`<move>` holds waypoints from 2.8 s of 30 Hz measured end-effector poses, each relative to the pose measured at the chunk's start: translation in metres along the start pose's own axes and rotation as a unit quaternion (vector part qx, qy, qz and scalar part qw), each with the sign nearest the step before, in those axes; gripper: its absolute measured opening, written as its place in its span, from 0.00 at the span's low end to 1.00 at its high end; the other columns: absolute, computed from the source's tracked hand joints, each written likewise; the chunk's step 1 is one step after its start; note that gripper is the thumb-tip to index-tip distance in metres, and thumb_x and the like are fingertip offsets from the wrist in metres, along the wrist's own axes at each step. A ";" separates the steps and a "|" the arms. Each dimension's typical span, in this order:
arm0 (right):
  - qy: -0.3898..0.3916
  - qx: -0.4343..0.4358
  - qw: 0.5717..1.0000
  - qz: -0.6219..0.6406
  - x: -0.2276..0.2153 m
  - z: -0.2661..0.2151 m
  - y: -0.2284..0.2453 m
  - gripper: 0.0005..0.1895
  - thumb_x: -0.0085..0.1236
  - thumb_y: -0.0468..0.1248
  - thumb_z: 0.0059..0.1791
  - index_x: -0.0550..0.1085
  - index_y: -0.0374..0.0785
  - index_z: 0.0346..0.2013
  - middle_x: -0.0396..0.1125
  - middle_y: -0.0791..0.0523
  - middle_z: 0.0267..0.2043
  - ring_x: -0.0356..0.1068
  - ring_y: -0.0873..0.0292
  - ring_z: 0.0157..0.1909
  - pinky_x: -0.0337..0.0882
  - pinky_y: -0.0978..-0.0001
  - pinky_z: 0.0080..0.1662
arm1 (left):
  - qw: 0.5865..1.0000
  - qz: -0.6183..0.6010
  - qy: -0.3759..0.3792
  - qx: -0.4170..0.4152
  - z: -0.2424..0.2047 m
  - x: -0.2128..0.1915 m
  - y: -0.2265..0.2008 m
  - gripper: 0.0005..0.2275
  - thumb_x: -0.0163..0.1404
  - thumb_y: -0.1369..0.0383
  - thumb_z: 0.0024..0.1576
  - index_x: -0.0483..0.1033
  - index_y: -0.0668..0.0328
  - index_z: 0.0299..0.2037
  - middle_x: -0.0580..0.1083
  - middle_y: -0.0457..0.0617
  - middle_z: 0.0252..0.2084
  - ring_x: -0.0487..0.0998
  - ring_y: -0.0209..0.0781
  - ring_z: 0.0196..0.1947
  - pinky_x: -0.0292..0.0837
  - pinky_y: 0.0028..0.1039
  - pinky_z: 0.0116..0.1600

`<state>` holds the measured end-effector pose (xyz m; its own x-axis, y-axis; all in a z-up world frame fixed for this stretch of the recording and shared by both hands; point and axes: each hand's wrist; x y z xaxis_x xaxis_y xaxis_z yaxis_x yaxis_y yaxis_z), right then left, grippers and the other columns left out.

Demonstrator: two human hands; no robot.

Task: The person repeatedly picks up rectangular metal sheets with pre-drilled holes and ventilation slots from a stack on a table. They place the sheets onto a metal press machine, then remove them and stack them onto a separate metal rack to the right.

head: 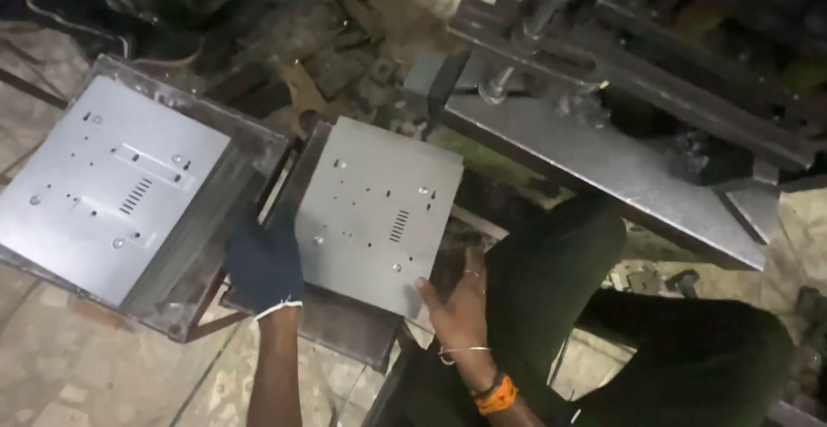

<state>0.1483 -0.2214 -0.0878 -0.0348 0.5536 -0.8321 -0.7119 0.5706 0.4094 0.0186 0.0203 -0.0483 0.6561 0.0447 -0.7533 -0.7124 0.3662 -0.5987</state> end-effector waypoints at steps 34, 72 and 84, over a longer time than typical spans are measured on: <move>0.171 0.402 0.748 0.499 0.091 0.014 -0.003 0.47 0.70 0.29 0.36 0.53 0.30 0.64 0.66 0.49 0.59 0.67 0.54 0.60 0.68 0.63 0.61 | 0.996 -0.060 0.070 0.008 0.003 0.045 0.011 0.23 0.48 0.50 0.60 0.77 0.56 0.58 0.78 0.56 0.54 0.80 0.55 0.53 0.72 0.41 0.56; 0.462 0.110 0.704 0.527 0.157 0.035 0.217 0.40 0.63 0.32 0.46 0.56 0.29 0.70 0.60 0.45 0.69 0.70 0.52 0.60 0.72 0.64 0.58 | 0.984 0.163 -0.078 0.000 0.199 -0.085 0.264 0.27 0.56 0.44 0.55 0.78 0.64 0.47 0.74 0.67 0.48 0.74 0.67 0.50 0.66 0.54 0.55; 0.449 0.164 0.692 0.541 0.164 0.059 0.211 0.39 0.62 0.33 0.46 0.57 0.31 0.70 0.63 0.45 0.67 0.69 0.54 0.59 0.74 0.66 0.52 | 0.975 0.174 -0.137 -0.012 0.205 -0.074 0.260 0.23 0.55 0.46 0.61 0.77 0.63 0.40 0.75 0.64 0.45 0.71 0.64 0.52 0.62 0.52 0.58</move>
<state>0.0337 0.0249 -0.1159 -0.9496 0.2495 0.1899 0.2633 0.3058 0.9149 -0.1643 0.3024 -0.0927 0.4130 0.4103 -0.8131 -0.9073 0.2628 -0.3282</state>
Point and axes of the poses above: each hand's wrist, its own z-axis towards the middle knuckle, its own x-axis out of the palm, y = z × x
